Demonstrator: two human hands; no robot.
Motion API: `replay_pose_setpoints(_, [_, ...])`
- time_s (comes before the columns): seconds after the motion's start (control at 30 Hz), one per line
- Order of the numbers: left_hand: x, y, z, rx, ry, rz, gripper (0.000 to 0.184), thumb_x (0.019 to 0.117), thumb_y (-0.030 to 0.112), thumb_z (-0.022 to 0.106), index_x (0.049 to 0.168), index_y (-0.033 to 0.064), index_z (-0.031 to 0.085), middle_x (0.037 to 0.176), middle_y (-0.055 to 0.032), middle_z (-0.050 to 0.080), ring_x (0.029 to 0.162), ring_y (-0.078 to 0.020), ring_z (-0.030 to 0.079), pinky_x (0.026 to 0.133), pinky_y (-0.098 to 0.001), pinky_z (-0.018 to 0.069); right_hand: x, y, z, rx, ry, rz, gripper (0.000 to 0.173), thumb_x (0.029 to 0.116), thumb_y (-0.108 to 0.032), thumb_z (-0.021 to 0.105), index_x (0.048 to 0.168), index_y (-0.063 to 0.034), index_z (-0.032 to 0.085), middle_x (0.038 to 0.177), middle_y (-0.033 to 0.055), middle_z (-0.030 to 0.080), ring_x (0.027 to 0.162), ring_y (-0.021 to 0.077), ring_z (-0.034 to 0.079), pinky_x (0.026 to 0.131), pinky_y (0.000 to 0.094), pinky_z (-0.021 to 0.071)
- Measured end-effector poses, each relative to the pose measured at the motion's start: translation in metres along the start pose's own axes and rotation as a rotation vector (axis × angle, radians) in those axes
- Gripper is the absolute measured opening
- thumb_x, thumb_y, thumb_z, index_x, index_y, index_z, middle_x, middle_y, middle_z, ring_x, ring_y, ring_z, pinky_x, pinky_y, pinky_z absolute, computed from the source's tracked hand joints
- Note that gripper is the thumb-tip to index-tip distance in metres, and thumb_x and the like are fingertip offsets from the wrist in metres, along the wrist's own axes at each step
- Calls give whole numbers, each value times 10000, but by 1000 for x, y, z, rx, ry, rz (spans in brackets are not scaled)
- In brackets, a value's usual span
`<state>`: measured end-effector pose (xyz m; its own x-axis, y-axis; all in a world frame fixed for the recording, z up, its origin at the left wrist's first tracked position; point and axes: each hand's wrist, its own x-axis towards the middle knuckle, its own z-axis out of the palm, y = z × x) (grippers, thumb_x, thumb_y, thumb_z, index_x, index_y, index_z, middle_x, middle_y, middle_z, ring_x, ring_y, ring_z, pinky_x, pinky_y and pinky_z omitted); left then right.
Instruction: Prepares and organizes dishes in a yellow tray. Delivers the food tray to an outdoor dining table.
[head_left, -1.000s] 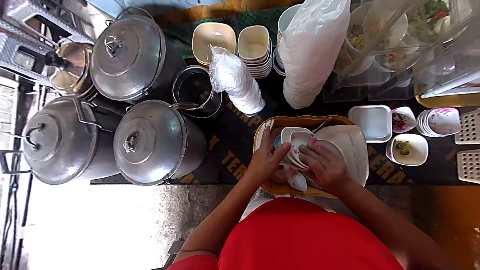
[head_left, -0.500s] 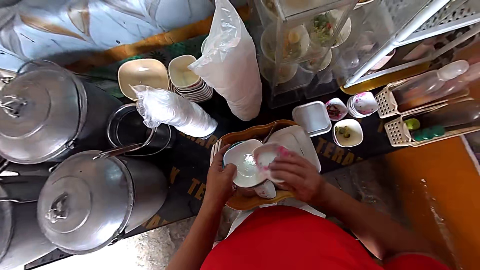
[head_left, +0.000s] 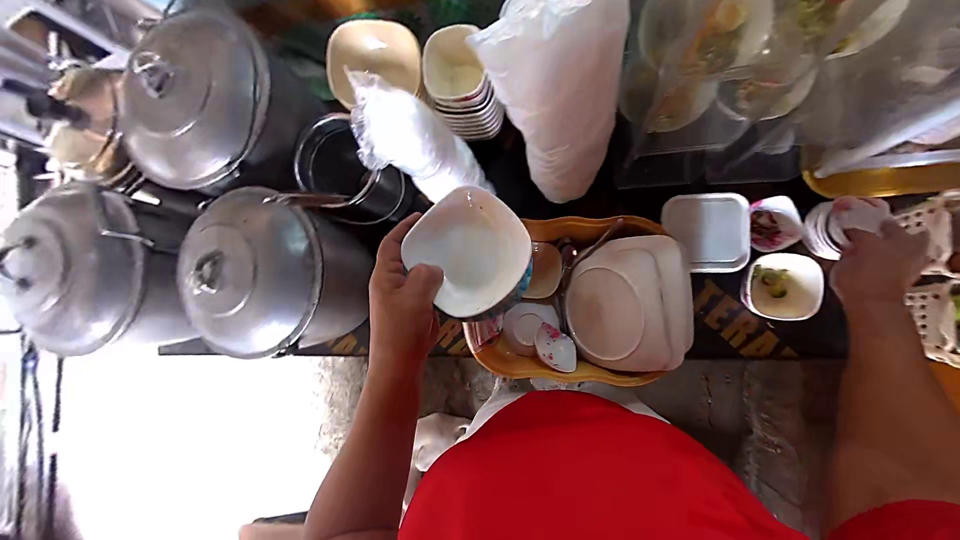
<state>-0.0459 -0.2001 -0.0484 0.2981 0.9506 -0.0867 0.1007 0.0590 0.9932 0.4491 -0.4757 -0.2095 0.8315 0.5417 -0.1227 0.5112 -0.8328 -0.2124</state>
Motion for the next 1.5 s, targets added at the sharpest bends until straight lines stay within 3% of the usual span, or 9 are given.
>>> replay_pose_setpoints(0.13, [0, -1, -9, -37, 95, -8, 586, 846, -91, 480, 1418, 29, 459, 1180, -50, 683, 1003, -121, 707, 852, -318, 615, -29, -55, -29, 232, 97, 19, 540, 957, -68, 535, 1492, -9, 484, 1597, 334, 309, 1506, 497, 258, 1214, 643, 228])
replay_pose_setpoints(0.27, [0, -8, -6, -21, 117, -45, 574, 862, -94, 475, 1424, 26, 456, 1193, -58, 674, 1002, -118, 704, 848, -313, 612, -101, -166, -48, 451, 98, -389, 449, 1055, -141, 470, 1437, 95, 480, 1438, 354, 495, 1330, 474, 512, 1114, 569, 424])
replay_pose_setpoints(0.4, [2, -16, 0, -30, 97, -50, 582, 864, -83, 474, 1437, 20, 449, 1206, -71, 671, 1009, -124, 699, 856, -315, 605, -149, -274, 4, 380, -287, -836, 303, 987, -48, 598, 1269, 39, 666, 1257, 285, 648, 1220, 470, 596, 1044, 610, 470])
replay_pose_setpoints(0.53, [1, -7, -2, -54, 104, -12, 582, 860, -87, 473, 1433, 12, 446, 1215, -68, 664, 1030, -121, 695, 871, -308, 600, -163, -341, 74, -26, -641, -897, 262, 967, 3, 608, 1208, 88, 668, 1245, 336, 615, 1230, 523, 552, 1046, 655, 422])
replay_pose_setpoints(0.77, [-11, -13, -38, -42, 177, -8, 591, 856, -102, 471, 1434, 22, 462, 1224, -69, 667, 1031, -122, 696, 868, -307, 603, -162, -347, 106, -245, -600, -940, 268, 972, 21, 598, 1228, 83, 645, 1248, 314, 609, 1212, 487, 573, 1039, 608, 455])
replay_pose_setpoints(0.9, [-14, -22, -55, -52, 234, -57, 577, 860, -90, 473, 1426, 24, 478, 1231, -80, 667, 1037, -132, 694, 864, -322, 604, -170, -342, 94, 29, -464, -950, 225, 960, 37, 605, 1169, 100, 660, 1165, 314, 641, 1133, 495, 619, 965, 606, 510])
replay_pose_setpoints(1.07, [-15, -23, -68, -108, 229, -72, 570, 893, -106, 453, 1445, 33, 459, 1243, -67, 654, 1021, -117, 692, 866, -322, 601, -165, -326, 55, 601, -428, -418, 301, 1020, -190, 629, 1184, 58, 673, 1157, 254, 669, 1077, 391, 655, 952, 578, 517])
replay_pose_setpoints(1.23, [-9, -26, -69, -154, 208, -148, 586, 905, -93, 453, 1467, 73, 451, 1241, -77, 651, 996, -123, 692, 832, -323, 601, -157, -299, 37, 1051, -464, 134, 194, 1045, -131, 575, 1148, 27, 622, 953, 99, 638, 763, 130, 622, 682, 285, 544])
replay_pose_setpoints(1.5, [-3, -38, -76, -166, 98, -204, 596, 915, -67, 455, 1485, 106, 455, 1231, -92, 670, 966, -131, 702, 821, -341, 602, -188, -332, -27, 703, 316, -776, 250, 1013, -149, 633, 1077, 82, 703, 956, 188, 672, 887, 142, 660, 822, 225, 551])
